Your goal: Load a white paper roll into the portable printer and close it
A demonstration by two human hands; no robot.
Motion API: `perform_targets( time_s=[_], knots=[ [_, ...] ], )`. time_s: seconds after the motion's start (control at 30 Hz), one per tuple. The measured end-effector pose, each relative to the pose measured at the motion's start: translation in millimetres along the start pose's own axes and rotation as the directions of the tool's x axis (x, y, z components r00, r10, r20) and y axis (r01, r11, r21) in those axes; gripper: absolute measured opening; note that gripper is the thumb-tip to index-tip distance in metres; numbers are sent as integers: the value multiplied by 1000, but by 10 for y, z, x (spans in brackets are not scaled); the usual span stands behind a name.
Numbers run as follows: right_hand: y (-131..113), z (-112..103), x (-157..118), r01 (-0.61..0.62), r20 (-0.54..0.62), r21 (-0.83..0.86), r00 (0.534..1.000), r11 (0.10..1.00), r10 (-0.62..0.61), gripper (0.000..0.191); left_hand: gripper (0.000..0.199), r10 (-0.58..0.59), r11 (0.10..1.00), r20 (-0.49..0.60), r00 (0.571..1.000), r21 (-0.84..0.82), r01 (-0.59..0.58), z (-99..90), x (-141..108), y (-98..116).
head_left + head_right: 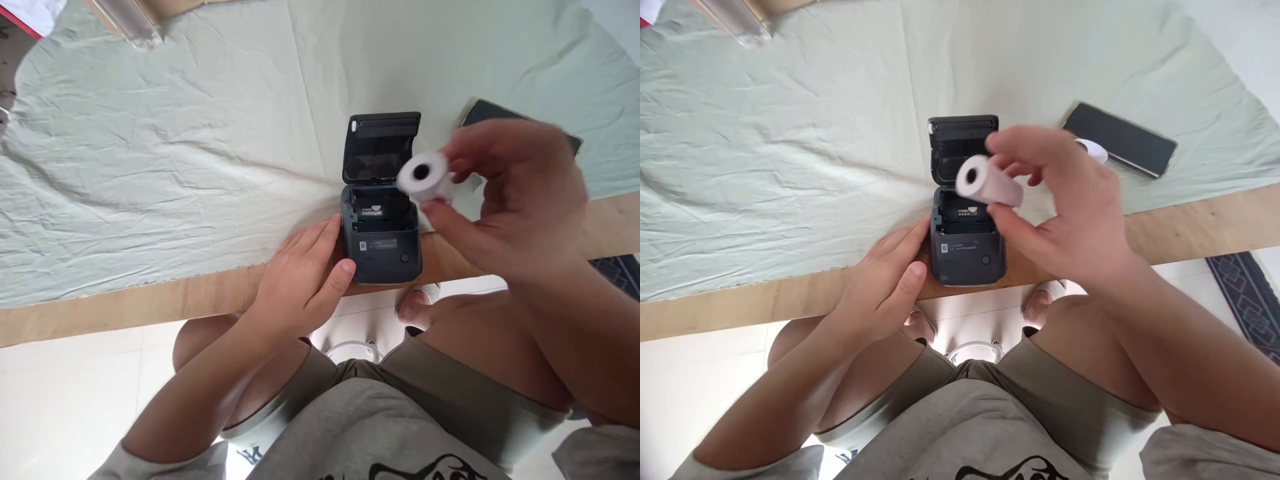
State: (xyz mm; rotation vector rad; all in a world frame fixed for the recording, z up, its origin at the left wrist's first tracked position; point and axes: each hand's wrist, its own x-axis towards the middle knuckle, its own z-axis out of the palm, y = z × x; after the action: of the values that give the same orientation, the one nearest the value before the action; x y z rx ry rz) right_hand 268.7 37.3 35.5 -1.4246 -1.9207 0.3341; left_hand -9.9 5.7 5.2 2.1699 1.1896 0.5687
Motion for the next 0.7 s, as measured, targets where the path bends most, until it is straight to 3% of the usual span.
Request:
perform_targets(
  time_s=[0.1,0.23,0.43,0.7],
  knots=[
    [-121,48,44,99,23,-108,995,989,-97,24,89,-5,1000,6,1000,9,5,-11,0,10],
    [-119,105,172,39,145,-179,989,983,-13,14,89,-13,1000,16,1000,10,13,-26,-4,29],
    [-107,123,276,9,306,-85,952,996,18,13,85,-2,1000,16,1000,-29,2,-43,3,8],
    [-210,-4,113,142,275,87,948,986,-161,20,75,-76,988,-35,997,-136,70,-142,66,28]
  ],
)
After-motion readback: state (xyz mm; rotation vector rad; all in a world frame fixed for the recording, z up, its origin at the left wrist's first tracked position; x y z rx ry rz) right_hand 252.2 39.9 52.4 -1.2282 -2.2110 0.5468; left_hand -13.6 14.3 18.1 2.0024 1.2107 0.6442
